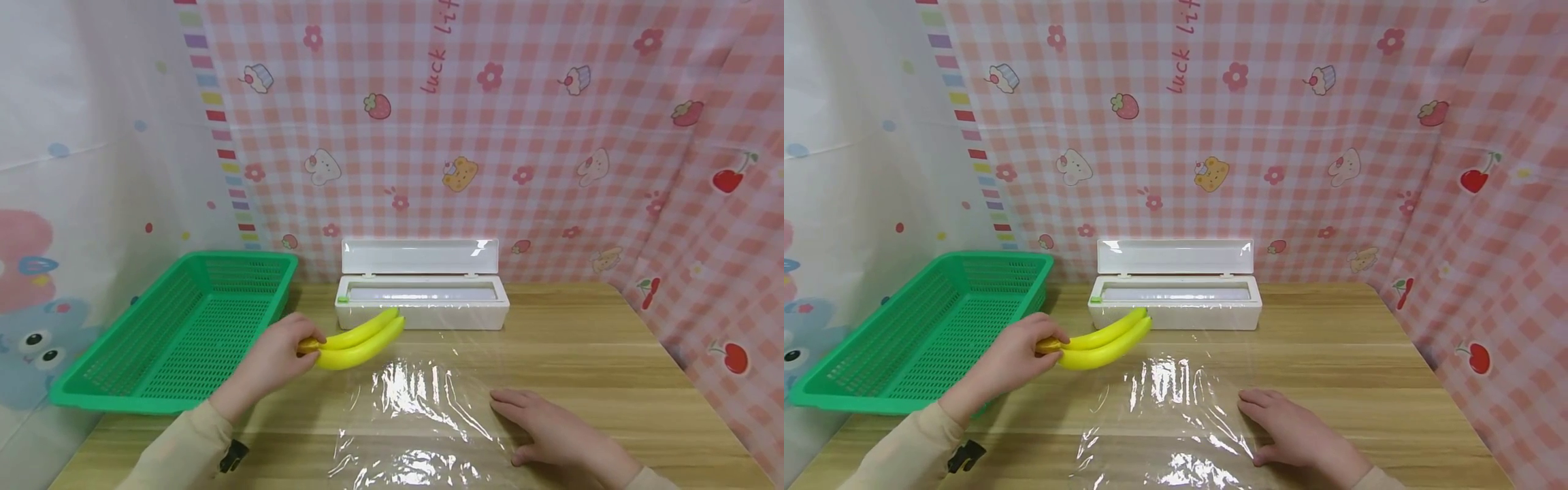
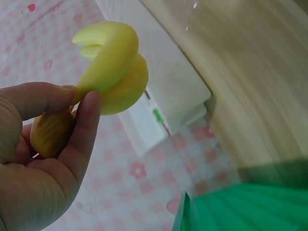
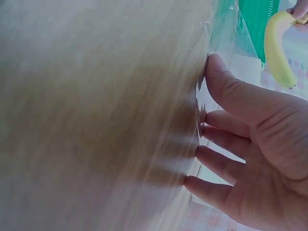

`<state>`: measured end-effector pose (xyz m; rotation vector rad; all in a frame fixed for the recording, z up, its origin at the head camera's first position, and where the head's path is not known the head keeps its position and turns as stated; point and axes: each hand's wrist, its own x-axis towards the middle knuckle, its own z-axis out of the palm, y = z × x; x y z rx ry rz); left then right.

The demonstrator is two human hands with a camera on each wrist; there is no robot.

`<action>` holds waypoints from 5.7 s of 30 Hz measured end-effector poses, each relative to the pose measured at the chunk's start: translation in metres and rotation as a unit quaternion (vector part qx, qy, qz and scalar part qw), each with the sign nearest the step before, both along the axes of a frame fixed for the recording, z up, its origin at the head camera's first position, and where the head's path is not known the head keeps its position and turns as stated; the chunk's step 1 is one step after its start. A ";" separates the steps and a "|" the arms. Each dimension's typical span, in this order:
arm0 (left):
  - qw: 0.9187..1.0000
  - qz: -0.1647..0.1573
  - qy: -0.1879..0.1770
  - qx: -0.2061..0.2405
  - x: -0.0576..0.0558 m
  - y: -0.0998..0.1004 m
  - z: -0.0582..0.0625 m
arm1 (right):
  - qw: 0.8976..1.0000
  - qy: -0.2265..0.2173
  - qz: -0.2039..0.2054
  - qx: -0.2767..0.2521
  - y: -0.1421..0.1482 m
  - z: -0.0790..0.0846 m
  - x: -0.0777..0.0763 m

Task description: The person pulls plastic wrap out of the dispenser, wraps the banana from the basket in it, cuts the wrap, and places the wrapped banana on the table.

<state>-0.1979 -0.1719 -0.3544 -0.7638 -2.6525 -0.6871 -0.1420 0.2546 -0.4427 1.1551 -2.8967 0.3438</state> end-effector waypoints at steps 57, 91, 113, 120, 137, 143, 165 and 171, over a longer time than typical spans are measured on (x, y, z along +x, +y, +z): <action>0.980 -0.178 -0.069 -0.055 -0.017 0.097 -0.038 | 0.999 -0.032 -0.021 0.006 -0.002 0.002 0.000; 0.987 -0.126 -0.103 -0.016 -0.003 0.048 -0.051 | 0.990 0.114 0.029 -0.081 0.013 0.008 0.003; 0.989 -0.098 0.007 -0.106 0.045 -0.002 -0.045 | 0.992 0.080 0.035 -0.088 0.025 0.020 0.029; 0.982 -0.148 0.067 -0.100 0.050 -0.004 -0.051 | 0.993 0.023 0.060 -0.098 0.027 0.019 0.034; 0.963 -0.235 0.019 -0.133 0.066 0.005 -0.072 | 0.993 -0.006 0.086 -0.086 0.016 0.000 0.036; 0.954 -0.254 0.021 -0.158 0.064 0.007 -0.076 | 0.992 -0.064 0.071 -0.082 0.016 -0.001 0.035; 0.937 -0.300 0.048 -0.175 0.058 0.013 -0.085 | 0.984 -0.028 0.149 -0.094 0.009 -0.003 0.028; 0.942 -0.294 0.026 -0.158 0.059 0.011 -0.079 | 0.985 -0.048 0.131 -0.102 0.012 -0.004 0.029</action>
